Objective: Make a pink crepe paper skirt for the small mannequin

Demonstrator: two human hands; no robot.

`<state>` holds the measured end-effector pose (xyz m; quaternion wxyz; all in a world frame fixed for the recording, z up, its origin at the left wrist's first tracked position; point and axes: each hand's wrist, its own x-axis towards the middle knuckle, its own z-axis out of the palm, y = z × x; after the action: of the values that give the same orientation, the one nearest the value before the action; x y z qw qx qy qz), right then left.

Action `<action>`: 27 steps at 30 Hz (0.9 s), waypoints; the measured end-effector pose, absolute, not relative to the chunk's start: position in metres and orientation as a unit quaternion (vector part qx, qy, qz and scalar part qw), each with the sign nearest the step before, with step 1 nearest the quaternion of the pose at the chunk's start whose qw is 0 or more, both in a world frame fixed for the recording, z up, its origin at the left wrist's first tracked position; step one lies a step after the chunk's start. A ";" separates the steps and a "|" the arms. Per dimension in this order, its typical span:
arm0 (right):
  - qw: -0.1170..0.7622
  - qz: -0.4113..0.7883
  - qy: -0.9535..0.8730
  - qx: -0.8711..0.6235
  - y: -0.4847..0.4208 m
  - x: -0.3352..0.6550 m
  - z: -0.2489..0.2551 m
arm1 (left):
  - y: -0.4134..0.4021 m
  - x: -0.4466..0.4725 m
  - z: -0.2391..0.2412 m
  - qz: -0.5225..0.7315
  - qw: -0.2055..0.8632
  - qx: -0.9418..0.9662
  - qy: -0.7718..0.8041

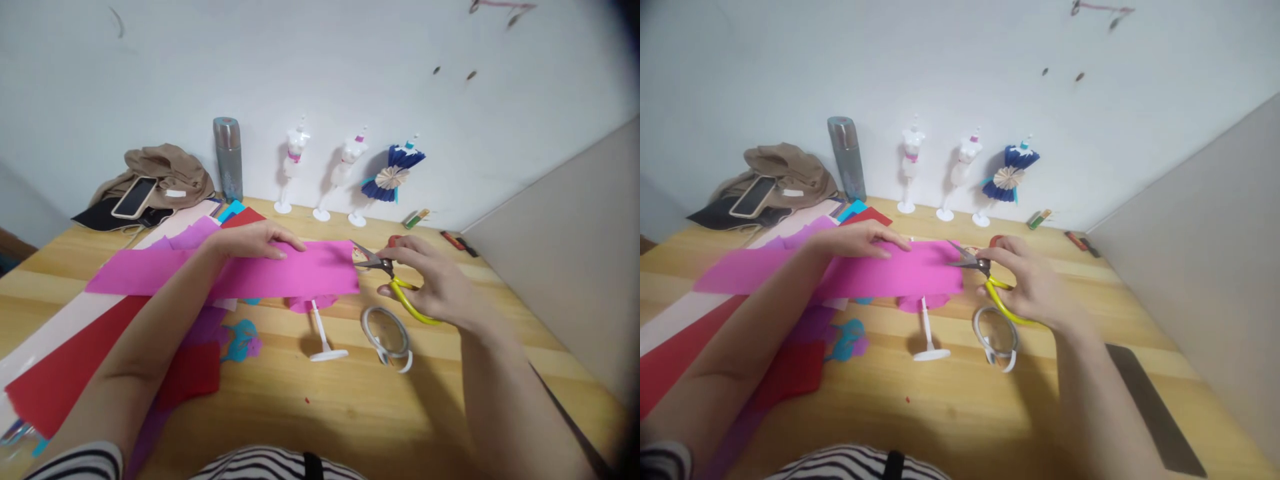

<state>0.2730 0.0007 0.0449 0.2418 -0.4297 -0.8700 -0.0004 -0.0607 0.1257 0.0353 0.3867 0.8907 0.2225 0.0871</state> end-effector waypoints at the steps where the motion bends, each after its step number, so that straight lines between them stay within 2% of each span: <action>1: 0.251 0.001 -0.868 -0.429 0.001 0.274 0.044 | 0.124 -0.062 0.037 0.085 0.385 0.891 0.224; 5: 0.267 0.009 -0.860 -0.434 0.003 0.283 0.041 | 0.121 -0.065 0.040 0.081 0.377 0.896 0.220; 14: 0.219 0.035 -0.883 -0.414 -0.003 0.282 0.038 | 0.115 -0.068 0.048 0.067 0.399 0.897 0.179; 20: 0.227 0.046 -0.884 -0.406 0.001 0.280 0.034 | 0.112 -0.069 0.051 0.059 0.402 0.895 0.184; 22: 0.250 0.056 -0.874 -0.413 0.002 0.275 0.032 | 0.112 -0.068 0.050 0.061 0.405 0.893 0.184; 27: 0.375 0.111 -0.810 -0.437 0.003 0.251 0.018 | 0.109 -0.064 0.051 0.070 0.422 0.888 0.172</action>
<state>0.2507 0.0032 0.0176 0.3747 -0.4365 -0.8104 0.1108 -0.0639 0.1088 0.0507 0.4216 0.8877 0.1716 0.0695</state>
